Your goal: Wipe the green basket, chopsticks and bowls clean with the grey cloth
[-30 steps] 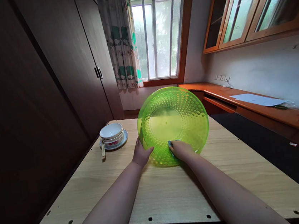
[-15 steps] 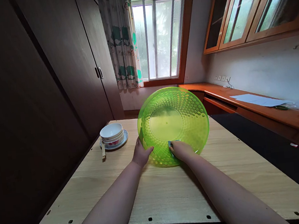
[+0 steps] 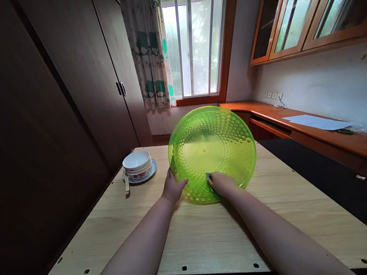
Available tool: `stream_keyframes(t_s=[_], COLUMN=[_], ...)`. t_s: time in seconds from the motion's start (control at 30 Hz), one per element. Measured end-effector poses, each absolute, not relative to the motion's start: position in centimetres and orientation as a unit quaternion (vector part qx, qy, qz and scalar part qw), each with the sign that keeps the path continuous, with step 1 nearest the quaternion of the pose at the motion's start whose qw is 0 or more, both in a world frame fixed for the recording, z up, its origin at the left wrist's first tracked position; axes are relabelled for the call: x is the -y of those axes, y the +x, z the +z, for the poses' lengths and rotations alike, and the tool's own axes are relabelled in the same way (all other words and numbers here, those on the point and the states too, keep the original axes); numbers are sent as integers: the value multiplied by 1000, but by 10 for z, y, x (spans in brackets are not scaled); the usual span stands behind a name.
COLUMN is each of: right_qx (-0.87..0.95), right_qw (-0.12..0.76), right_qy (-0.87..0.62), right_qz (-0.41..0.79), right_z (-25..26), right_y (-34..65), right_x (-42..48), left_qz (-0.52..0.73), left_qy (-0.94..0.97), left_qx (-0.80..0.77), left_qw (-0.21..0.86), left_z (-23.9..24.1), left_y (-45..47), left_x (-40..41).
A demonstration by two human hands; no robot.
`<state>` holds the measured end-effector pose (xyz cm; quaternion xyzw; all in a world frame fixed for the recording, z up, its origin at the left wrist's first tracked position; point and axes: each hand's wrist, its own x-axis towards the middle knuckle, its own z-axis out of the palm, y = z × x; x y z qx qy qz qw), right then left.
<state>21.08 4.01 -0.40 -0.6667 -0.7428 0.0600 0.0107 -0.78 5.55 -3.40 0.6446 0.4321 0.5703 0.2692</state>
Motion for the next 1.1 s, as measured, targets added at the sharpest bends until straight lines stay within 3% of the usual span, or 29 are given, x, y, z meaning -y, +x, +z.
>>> stream_keyframes(t_s=[0.87, 1.1], right_qx=[720, 768], right_qw=[20, 28], right_qy=[-692, -637], right_qz=[52, 63], right_z=[-3, 0], right_y=[211, 205], right_x=[-40, -35], left_qz=[567, 564], left_qy=[642, 650], left_qx=[-426, -421], left_qw=[290, 287], left_z=[-36, -34], left_y=[-5, -5], left_x=[-56, -55])
